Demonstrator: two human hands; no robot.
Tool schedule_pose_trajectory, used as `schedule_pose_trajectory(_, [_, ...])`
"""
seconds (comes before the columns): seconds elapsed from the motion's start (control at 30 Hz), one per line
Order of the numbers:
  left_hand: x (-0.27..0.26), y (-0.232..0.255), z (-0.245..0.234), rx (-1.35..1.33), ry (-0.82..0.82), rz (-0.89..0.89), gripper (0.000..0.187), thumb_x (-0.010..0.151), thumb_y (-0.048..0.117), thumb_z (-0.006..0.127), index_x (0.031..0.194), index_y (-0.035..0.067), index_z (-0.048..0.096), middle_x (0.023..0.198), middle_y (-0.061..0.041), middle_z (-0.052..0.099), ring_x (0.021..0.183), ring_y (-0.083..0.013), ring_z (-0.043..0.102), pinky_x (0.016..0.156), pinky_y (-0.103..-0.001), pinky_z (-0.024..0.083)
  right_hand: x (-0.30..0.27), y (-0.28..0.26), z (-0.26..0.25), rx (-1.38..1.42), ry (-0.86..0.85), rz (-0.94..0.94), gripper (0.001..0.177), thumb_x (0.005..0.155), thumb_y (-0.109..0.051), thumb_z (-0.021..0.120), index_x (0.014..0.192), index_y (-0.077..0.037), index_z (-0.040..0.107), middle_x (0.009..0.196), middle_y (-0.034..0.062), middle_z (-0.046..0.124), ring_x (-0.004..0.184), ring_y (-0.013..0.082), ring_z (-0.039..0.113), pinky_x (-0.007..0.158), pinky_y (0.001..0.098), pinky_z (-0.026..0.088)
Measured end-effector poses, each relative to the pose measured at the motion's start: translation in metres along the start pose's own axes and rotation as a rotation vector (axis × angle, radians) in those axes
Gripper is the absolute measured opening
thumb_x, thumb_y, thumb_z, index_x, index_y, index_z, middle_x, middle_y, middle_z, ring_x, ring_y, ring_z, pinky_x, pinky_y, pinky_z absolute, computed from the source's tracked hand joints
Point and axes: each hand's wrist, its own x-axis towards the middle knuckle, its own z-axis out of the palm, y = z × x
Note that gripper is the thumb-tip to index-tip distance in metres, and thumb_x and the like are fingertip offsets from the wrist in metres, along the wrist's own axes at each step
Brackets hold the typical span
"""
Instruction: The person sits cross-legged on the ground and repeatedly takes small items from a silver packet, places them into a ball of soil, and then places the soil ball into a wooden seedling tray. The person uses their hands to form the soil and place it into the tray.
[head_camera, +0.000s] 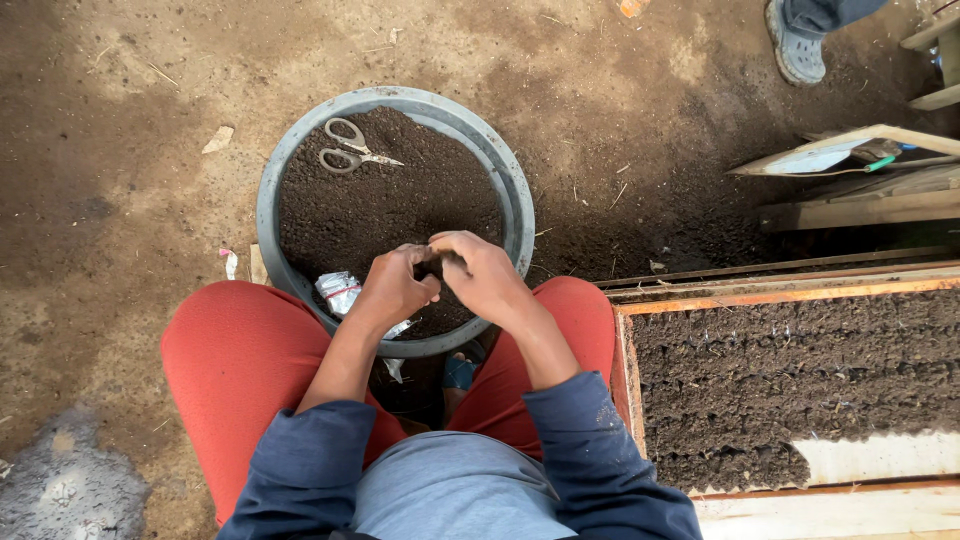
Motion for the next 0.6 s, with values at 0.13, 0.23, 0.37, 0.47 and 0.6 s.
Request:
schedule_pose_trajectory(0.13, [-0.005,0.016,-0.006,-0.065,0.0,0.0,0.053,0.094,0.007,0.06,0.141,-0.016,0.053,0.133,-0.041,0.058,0.087,-0.0371,0.078,0.071,-0.051,0.07,-0.008,-0.008,0.003,-0.177,-0.116,0.062,0.068,0.097,0.004,0.054,0.159,-0.006,0.03,0.167,0.0242,0.022,0.148,0.0574,0.03,0.11,0.0715,0.049])
schedule_pose_trajectory(0.23, [-0.007,0.016,-0.008,-0.065,0.012,-0.03,0.053,0.093,0.008,0.062,0.141,-0.012,0.056,0.131,-0.034,0.062,0.081,-0.0352,0.079,0.066,-0.046,0.07,-0.016,-0.013,0.007,-0.254,0.047,-0.07,0.037,0.096,0.007,0.06,0.127,-0.009,0.047,0.155,0.0198,0.035,0.141,0.0565,0.041,0.096,0.0686,0.058])
schedule_pose_trajectory(0.37, [-0.01,0.012,-0.007,-0.13,-0.006,0.004,0.053,0.092,0.009,0.058,0.143,-0.007,0.059,0.137,-0.028,0.061,0.081,-0.0226,0.077,0.07,-0.041,0.067,-0.009,0.039,0.032,-0.561,0.087,-0.218,0.027,0.101,0.007,0.058,0.126,-0.003,0.056,0.134,0.0216,0.054,0.132,0.0497,0.052,0.103,0.0661,0.055])
schedule_pose_trajectory(0.47, [-0.001,-0.002,-0.011,-0.02,0.061,0.069,0.055,0.09,0.014,0.067,0.144,0.005,0.06,0.137,-0.02,0.059,0.105,-0.0315,0.069,0.089,-0.045,0.06,0.005,0.077,0.036,-0.587,0.113,-0.198,0.029,0.095,-0.001,0.064,0.122,-0.012,0.059,0.118,0.0145,0.061,0.118,0.0405,0.064,0.093,0.0553,0.061])
schedule_pose_trajectory(0.6, [-0.011,0.002,-0.014,0.03,-0.025,0.005,0.056,0.081,0.014,0.088,0.134,0.009,0.07,0.124,-0.021,0.072,0.115,-0.0366,0.074,0.102,-0.052,0.058,-0.008,0.038,0.018,-0.35,0.085,-0.163,0.026,0.098,0.003,0.059,0.119,-0.013,0.058,0.116,0.0129,0.062,0.113,0.0398,0.068,0.083,0.0486,0.066])
